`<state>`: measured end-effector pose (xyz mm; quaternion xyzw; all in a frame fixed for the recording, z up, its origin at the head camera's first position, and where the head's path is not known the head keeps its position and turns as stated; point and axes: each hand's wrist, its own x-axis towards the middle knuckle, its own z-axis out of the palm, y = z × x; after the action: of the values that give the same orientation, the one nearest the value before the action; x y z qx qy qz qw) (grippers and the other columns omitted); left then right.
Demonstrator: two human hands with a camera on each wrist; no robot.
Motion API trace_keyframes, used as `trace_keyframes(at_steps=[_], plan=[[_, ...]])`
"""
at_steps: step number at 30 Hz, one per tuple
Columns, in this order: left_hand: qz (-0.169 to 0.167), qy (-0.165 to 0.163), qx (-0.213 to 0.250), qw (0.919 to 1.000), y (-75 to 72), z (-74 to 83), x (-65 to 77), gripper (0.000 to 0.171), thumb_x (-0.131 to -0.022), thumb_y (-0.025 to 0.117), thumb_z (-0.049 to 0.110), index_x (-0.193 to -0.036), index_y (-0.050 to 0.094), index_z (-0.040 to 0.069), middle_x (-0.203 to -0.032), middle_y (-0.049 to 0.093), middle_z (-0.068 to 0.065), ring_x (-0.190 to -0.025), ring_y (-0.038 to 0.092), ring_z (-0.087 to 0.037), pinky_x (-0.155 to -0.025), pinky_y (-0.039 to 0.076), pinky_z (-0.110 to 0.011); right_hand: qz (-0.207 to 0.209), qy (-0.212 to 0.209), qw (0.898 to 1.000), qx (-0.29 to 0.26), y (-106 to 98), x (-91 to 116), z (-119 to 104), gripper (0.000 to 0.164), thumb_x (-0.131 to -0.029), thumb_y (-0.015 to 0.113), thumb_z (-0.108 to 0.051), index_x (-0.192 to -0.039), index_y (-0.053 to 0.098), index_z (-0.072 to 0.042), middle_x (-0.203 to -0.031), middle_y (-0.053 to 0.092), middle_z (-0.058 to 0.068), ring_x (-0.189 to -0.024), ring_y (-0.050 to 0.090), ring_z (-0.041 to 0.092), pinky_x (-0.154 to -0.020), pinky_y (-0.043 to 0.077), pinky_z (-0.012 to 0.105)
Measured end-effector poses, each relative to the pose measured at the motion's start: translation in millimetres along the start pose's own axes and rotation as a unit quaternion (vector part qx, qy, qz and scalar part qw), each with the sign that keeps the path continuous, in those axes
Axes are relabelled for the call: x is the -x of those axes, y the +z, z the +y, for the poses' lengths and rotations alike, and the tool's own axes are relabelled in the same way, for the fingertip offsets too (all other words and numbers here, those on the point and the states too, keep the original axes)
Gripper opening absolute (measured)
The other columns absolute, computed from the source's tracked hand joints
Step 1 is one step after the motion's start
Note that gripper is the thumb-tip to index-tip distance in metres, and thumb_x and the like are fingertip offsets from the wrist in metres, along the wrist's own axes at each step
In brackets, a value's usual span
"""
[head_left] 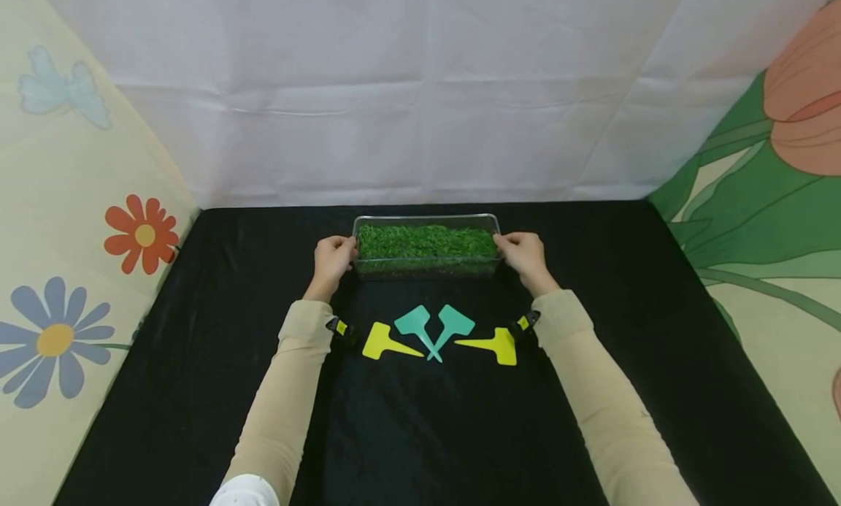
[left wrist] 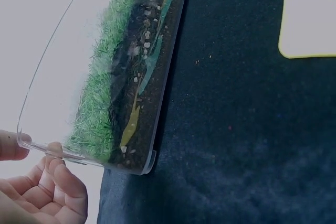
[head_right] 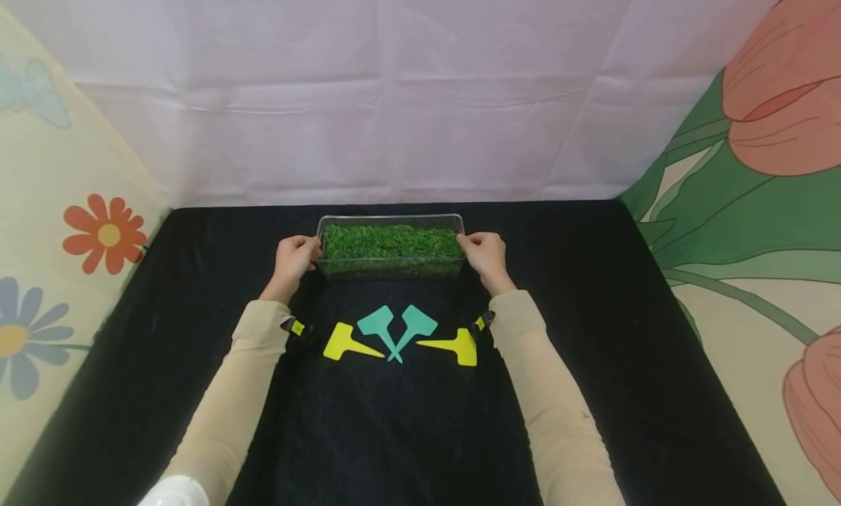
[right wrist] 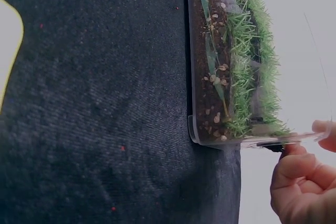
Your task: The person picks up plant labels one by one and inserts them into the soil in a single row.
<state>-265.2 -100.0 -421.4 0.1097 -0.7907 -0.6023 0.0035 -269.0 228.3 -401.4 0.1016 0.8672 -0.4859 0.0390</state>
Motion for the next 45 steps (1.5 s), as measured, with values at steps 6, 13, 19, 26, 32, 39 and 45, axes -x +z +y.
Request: trace_keyframes(at_steps=[6, 13, 19, 26, 32, 39, 45], plan=[[0.0, -0.002, 0.002, 1.0, -0.3, 0.2, 1.8, 0.028, -0.093, 0.049, 0.016, -0.098, 0.063, -0.007, -0.081, 0.059, -0.013, -0.068, 0.052, -0.015, -0.053, 0.043, -0.021, 0.0, -0.005, 1.0, -0.004, -1.2, 2.2, 0.8, 0.038, -0.093, 0.051, -0.029, -0.104, 0.063, 0.005, -0.093, 0.059, 0.018, -0.076, 0.053, 0.021, -0.068, 0.046, 0.033], [0.004, -0.009, 0.002, 1.0, -0.7, -0.4, 4.6, 0.028, -0.093, 0.049, 0.017, -0.097, 0.063, -0.007, -0.084, 0.06, -0.014, -0.071, 0.052, -0.015, -0.054, 0.043, -0.021, 0.0, -0.006, 1.0, -0.001, -2.0, 4.8, 1.9, 0.039, -0.093, 0.051, -0.03, -0.104, 0.063, 0.005, -0.091, 0.06, 0.015, -0.076, 0.054, 0.019, -0.068, 0.046, 0.031], [0.004, -0.01, 0.004, 0.9999, -0.9, -2.2, 7.6, 0.028, -0.093, 0.049, 0.017, -0.097, 0.063, -0.007, -0.082, 0.059, -0.013, -0.068, 0.051, -0.014, -0.054, 0.043, -0.021, 0.003, -0.003, 1.0, -0.008, -1.7, 7.0, 2.5, 0.037, -0.093, 0.052, -0.029, -0.105, 0.063, 0.005, -0.091, 0.06, 0.015, -0.072, 0.053, 0.016, -0.065, 0.046, 0.029], [-0.001, -0.006, 0.006, 1.0, -2.1, -3.4, 13.2, 0.028, -0.093, 0.049, 0.017, -0.097, 0.063, -0.006, -0.081, 0.058, -0.013, -0.066, 0.05, -0.015, -0.055, 0.043, -0.023, 0.004, -0.01, 1.0, -0.009, -1.9, 12.3, 4.7, 0.037, -0.093, 0.052, -0.027, -0.104, 0.064, 0.006, -0.083, 0.059, 0.011, -0.065, 0.05, 0.014, -0.059, 0.044, 0.025], [0.001, -0.003, 0.009, 0.9999, -2.1, -8.1, 16.3, 0.027, -0.093, 0.049, 0.016, -0.095, 0.063, -0.007, -0.079, 0.058, -0.012, -0.065, 0.05, -0.015, -0.054, 0.043, -0.022, -0.001, -0.011, 1.0, -0.004, -2.2, 16.4, 4.9, 0.037, -0.093, 0.052, -0.027, -0.103, 0.064, 0.006, -0.084, 0.059, 0.012, -0.068, 0.051, 0.017, -0.062, 0.044, 0.028], [0.004, -0.001, 0.011, 0.9999, -3.1, -9.7, 20.1, 0.026, -0.092, 0.049, 0.015, -0.093, 0.064, -0.007, -0.077, 0.058, -0.011, -0.063, 0.05, -0.014, -0.053, 0.043, -0.022, 0.0, -0.012, 1.0, -0.001, -2.4, 20.6, 6.5, 0.038, -0.093, 0.052, -0.028, -0.103, 0.064, 0.006, -0.084, 0.059, 0.013, -0.071, 0.053, 0.02, -0.063, 0.045, 0.029], [0.002, -0.003, 0.012, 0.9999, -5.1, -8.3, 22.8, 0.026, -0.093, 0.049, 0.015, -0.093, 0.064, -0.007, -0.076, 0.058, -0.011, -0.062, 0.05, -0.014, -0.054, 0.044, -0.024, -0.007, -0.016, 1.0, 0.004, -3.3, 25.4, 6.3, 0.038, -0.094, 0.051, -0.028, -0.106, 0.062, 0.006, -0.09, 0.059, 0.016, -0.076, 0.054, 0.022, -0.067, 0.046, 0.031]])
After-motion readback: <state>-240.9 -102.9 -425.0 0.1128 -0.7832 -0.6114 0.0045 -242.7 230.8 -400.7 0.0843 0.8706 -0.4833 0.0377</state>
